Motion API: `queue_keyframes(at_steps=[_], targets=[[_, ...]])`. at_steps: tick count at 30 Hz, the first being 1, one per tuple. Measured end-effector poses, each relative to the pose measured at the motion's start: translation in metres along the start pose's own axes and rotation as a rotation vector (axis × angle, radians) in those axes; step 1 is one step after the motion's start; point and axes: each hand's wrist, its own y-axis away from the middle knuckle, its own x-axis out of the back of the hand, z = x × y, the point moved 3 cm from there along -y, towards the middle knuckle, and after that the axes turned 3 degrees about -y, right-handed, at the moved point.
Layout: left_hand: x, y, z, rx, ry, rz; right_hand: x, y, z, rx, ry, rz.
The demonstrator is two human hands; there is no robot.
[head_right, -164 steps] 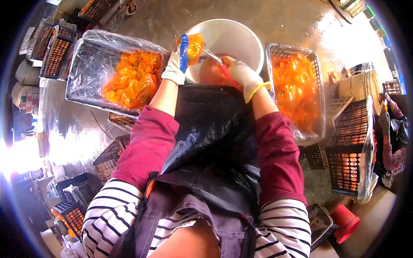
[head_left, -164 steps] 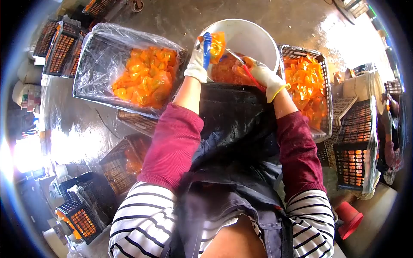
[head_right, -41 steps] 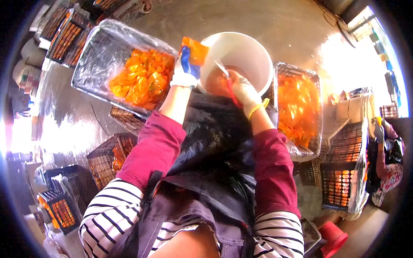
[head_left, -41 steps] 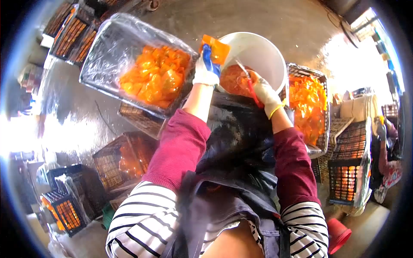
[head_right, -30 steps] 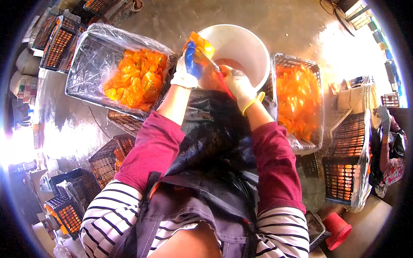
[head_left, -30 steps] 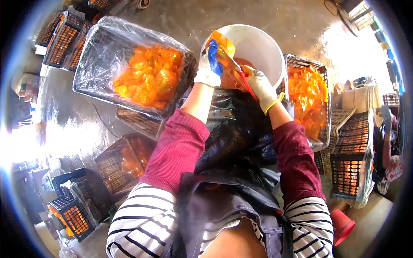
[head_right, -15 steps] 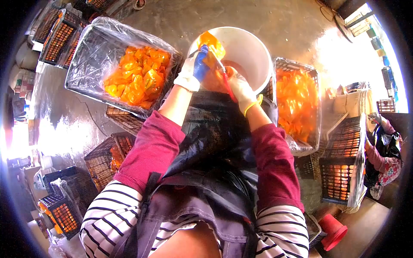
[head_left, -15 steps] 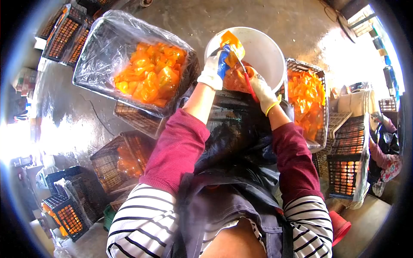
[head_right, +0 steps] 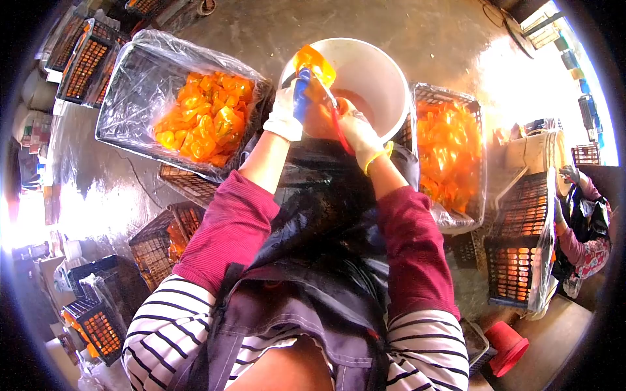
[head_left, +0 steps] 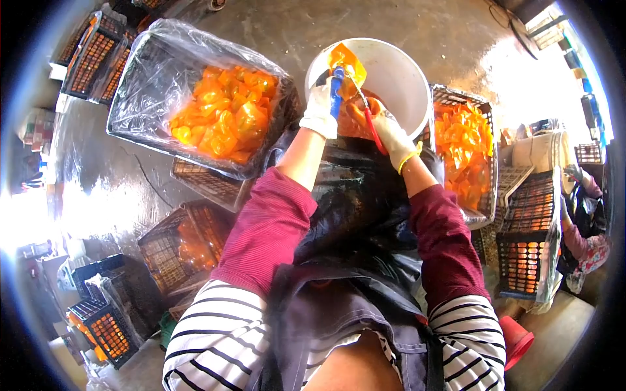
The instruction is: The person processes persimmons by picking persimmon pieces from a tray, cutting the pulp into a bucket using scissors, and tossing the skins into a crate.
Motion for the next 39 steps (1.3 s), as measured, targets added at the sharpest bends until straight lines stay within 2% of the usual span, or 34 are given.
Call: queue_keyframes(at_steps=[3,6,8,9,12,13,14,16,20,21,24,26,27,29,30,31,34,35,38,39], targets=[[-0.007,-0.006,-0.001,-0.016,-0.077,-0.081,0.004,-0.004,0.006,0.024,-0.121,0.038],[-0.01,-0.011,-0.007,0.072,0.08,-0.196,0.011,0.003,-0.002,-0.012,-0.104,0.059],[-0.008,-0.008,-0.006,-0.037,-0.009,-0.196,0.02,0.021,-0.032,-0.028,0.032,0.084],[-0.007,-0.006,-0.004,-0.092,-0.053,-0.194,0.018,0.023,-0.035,-0.026,-0.006,0.091],[-0.004,-0.003,0.0,-0.031,-0.319,-0.129,0.014,0.025,-0.038,0.033,-0.048,0.103],[-0.003,-0.012,-0.006,-0.294,-0.57,-0.09,0.011,0.022,-0.036,0.084,-0.016,0.103],[0.001,-0.023,-0.022,-0.192,-0.481,-0.099,0.009,0.019,-0.034,0.134,0.015,0.105],[0.004,-0.023,-0.022,0.01,-0.298,-0.119,0.009,0.016,-0.025,0.056,0.023,0.065],[0.007,-0.017,-0.02,-0.169,-0.229,0.091,0.009,0.023,-0.033,0.009,0.135,0.045],[0.007,-0.003,-0.005,-0.139,-0.292,0.083,0.01,0.025,-0.038,0.04,0.15,0.066],[0.011,-0.045,-0.042,-0.235,-0.52,0.017,0.014,0.027,-0.041,0.123,0.227,0.113],[0.019,-0.013,0.006,-0.085,-0.714,-0.034,0.018,0.023,-0.031,0.166,0.317,0.124],[0.02,-0.012,0.01,-0.108,-0.813,0.051,0.019,0.022,-0.029,0.168,0.33,0.102],[0.019,-0.015,0.008,-0.206,-0.759,0.14,0.017,0.02,-0.027,0.176,0.35,0.055],[0.02,-0.014,0.01,-0.255,-0.734,0.186,0.016,0.018,-0.024,0.132,0.241,0.03],[0.018,-0.013,0.01,-0.062,-0.358,0.111,0.015,0.017,-0.021,0.09,0.132,0.006],[0.004,-0.015,0.006,-0.008,0.628,-0.238,0.017,0.009,-0.018,-0.057,-0.152,-0.061],[-0.001,-0.013,0.008,-0.115,0.502,-0.273,0.016,0.008,-0.017,-0.112,-0.241,-0.086],[-0.011,-0.008,0.006,0.06,0.543,-0.282,0.014,0.006,-0.015,-0.115,-0.312,-0.114],[-0.011,-0.011,0.001,0.036,0.497,-0.247,0.015,0.009,-0.017,-0.16,-0.322,-0.125]])
